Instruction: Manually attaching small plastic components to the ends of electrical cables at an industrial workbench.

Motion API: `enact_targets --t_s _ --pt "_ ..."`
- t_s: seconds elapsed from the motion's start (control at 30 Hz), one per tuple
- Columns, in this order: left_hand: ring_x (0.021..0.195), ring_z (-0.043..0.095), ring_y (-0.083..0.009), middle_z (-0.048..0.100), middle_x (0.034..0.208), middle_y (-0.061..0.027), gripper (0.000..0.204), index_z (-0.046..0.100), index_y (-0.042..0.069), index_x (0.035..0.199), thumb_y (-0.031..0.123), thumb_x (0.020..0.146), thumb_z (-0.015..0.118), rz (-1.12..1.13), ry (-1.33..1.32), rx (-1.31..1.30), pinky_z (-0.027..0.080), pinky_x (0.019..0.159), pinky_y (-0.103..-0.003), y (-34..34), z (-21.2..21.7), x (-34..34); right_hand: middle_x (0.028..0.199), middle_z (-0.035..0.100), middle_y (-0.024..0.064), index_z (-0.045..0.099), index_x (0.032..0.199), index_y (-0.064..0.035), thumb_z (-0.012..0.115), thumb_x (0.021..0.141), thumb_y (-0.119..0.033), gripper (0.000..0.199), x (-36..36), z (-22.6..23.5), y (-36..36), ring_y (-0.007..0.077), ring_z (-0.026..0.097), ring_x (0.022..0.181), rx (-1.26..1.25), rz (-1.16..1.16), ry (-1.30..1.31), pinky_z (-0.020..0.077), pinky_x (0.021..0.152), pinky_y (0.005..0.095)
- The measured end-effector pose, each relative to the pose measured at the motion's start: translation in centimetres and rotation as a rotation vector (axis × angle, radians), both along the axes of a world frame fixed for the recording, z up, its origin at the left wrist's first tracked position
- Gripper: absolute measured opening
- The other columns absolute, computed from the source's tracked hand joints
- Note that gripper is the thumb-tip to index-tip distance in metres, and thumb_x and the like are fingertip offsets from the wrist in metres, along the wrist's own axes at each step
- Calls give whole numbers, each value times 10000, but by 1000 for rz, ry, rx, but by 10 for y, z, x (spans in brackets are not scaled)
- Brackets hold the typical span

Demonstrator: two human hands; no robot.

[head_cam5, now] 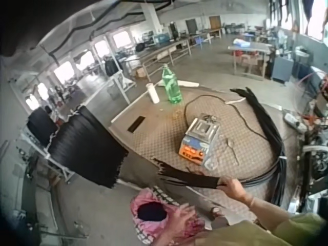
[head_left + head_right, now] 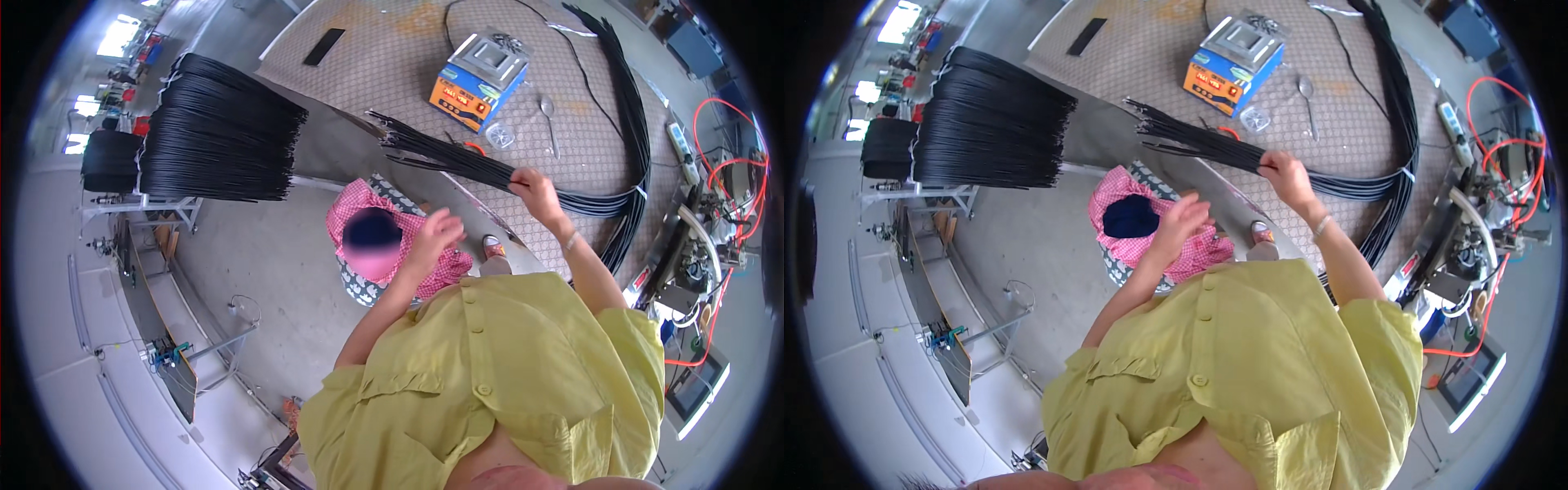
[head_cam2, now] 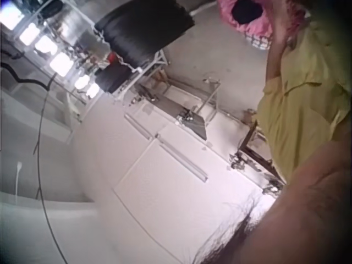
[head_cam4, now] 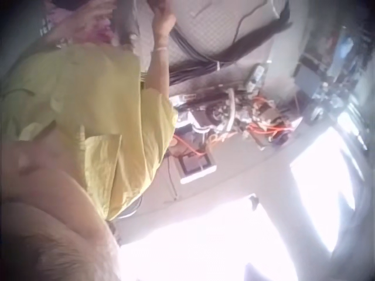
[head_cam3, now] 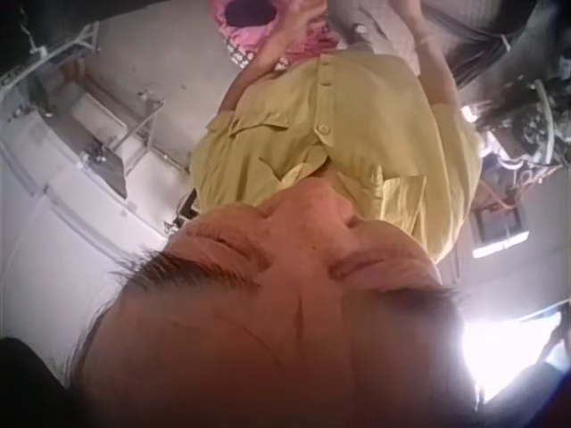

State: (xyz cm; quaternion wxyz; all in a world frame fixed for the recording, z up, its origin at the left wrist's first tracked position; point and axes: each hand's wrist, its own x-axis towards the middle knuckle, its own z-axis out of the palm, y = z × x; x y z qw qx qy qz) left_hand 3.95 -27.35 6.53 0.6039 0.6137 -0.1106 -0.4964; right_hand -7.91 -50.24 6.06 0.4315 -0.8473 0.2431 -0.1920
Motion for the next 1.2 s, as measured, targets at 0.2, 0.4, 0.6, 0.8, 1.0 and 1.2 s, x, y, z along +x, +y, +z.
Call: enact_targets --t_s 0.2,0.4,0.6,0.8,1.0,1.2 --pt "655 532 -97 602 912 -84 194 506 45 997 184 863 530 345 352 -369 417 558 -210 -38 32 42 704 557 47 568 790 -4 637 692 12 121 -50 26 3 113 546 664 290 137 -19 451 611 249" --pt "601 505 -72 594 870 -68 204 532 25 1000 190 903 461 470 -148 -361 418 540 -200 -33 90 46 687 572 65 581 772 -4 645 695 -19 101 -59 32 16 132 560 664 245 215 200 447 612 252" --pt "625 524 -58 605 862 -52 230 572 15 1003 193 899 470 374 -465 -283 418 557 -181 -21 126 28 747 590 119 610 822 -13 641 722 -124 153 -21 45 24 204 583 708 230 338 208 453 640 295" --pt "627 497 -43 570 789 -7 128 602 2 909 103 845 556 399 -615 -340 403 557 -169 -20 130 11 866 582 43 543 1007 18 556 844 -126 217 53 120 66 117 559 762 616 464 -234 476 681 254" --pt "627 481 -42 547 757 5 124 591 0 925 68 822 579 443 -513 -304 393 554 -164 -11 140 11 734 537 2 544 933 -11 554 847 -117 136 69 121 85 61 469 572 1051 554 -315 404 514 198" --pt "620 490 -58 565 756 -13 188 577 -9 1001 76 836 553 466 -379 -373 400 569 -167 -9 163 12 697 499 -27 542 936 -52 548 849 -120 110 65 125 83 46 390 524 1256 564 -272 306 460 187"
